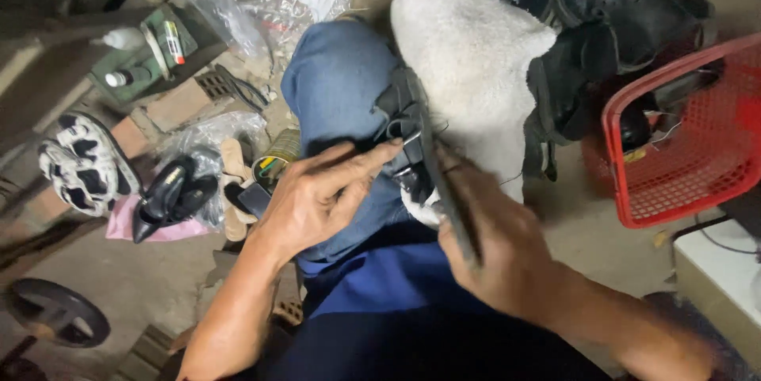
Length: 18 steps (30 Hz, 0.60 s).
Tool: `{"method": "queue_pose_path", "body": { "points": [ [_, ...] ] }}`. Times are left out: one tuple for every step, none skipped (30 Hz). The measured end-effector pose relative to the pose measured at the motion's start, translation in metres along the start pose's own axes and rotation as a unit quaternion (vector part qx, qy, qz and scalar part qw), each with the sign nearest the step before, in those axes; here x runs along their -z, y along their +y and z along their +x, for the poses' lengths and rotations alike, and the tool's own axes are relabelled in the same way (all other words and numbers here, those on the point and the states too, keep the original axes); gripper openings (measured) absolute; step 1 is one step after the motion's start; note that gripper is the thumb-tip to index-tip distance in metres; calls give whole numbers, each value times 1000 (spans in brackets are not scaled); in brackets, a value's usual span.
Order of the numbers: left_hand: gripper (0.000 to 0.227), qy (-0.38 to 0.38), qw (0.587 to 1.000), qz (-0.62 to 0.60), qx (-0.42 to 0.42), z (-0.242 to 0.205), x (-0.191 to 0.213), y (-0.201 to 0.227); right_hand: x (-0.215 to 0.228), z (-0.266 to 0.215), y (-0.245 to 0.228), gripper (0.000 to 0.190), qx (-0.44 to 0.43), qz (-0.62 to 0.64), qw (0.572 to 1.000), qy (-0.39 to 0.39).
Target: The person is seated and sewing a black shoe using a needle and thread. They repeatedly push the needle through the shoe's upper and pull the thread to stitch it. The person also uses a small red tool to assist with the stitching process.
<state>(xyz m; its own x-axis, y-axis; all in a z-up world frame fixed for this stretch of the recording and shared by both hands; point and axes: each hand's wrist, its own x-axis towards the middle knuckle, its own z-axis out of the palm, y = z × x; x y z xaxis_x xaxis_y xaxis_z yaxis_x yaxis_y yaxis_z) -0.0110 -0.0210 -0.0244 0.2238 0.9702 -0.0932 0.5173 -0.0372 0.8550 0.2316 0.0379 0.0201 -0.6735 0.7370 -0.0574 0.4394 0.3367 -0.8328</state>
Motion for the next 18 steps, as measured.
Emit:
{"method": "queue_pose_path", "body": {
  "points": [
    [37, -8, 1000, 2, -2, 4, 3, -3, -4, 2, -1, 45, -4, 3, 1000, 6],
    [34, -13, 999, 9, -27, 9, 6, -6, -8, 2, -2, 43, 21, -24, 999, 27],
    [32, -19, 998, 16, -53, 15, 8, -8, -12, 3, -3, 41, 45, -51, 997, 47],
    [32, -35, 997, 17, -60, 18, 11, -11, -14, 4, -2, 41, 34, -49, 996, 61],
    [33, -30, 996, 46, -73, 22, 13, -14, -16, 5, -1, 42, 45, -65, 995, 66],
    [37, -27, 993, 73, -89, 25, 14, -16, -18, 4, -1, 43, 53, -82, 993, 71],
    [37, -46, 992, 72, -98, 26, 16, -16, -21, 3, 0, 43, 38, -80, 992, 86],
    [38, -54, 990, 85, -95, 27, 17, -16, -22, 1, 1, 45, 36, -97, 992, 75],
    [40, -61, 989, 98, -93, 28, 18, -17, -25, 0, 1, 48, 34, -114, 991, 65],
    [40, -73, 988, 97, -100, 33, 19, -15, -25, 0, 2, 48, 24, -113, 991, 74],
    [35, -75, 989, 88, -97, 36, 20, -14, -26, 1, 1, 46, 29, -127, 990, 52],
    [34, -73, 990, 82, -91, 37, 22, -13, -27, 2, 1, 45, 41, -139, 989, 29],
    [34, -81, 989, 85, -94, 35, 21, -18, -28, 2, 1, 45, 36, -136, 989, 36],
    [34, -91, 993, 54, -56, 31, 20, -23, -29, 2, 0, 42, 49, -172, 983, 34],
    [34, -100, 995, 24, -17, 27, 19, -28, -30, 2, 0, 40, 62, -207, 976, 31],
    [34, -105, 994, 28, -17, 34, 22, -19, -33, 1, 1, 40, 59, -203, 977, 36],
    [33, -126, 987, -72, 68, 42, 25, -9, -35, -1, 2, 39, 68, -207, 975, 44],
    [32, -143, 963, -168, 153, 50, 28, 0, -37, -2, 3, 38, 78, -212, 973, 53]
  ]
}}
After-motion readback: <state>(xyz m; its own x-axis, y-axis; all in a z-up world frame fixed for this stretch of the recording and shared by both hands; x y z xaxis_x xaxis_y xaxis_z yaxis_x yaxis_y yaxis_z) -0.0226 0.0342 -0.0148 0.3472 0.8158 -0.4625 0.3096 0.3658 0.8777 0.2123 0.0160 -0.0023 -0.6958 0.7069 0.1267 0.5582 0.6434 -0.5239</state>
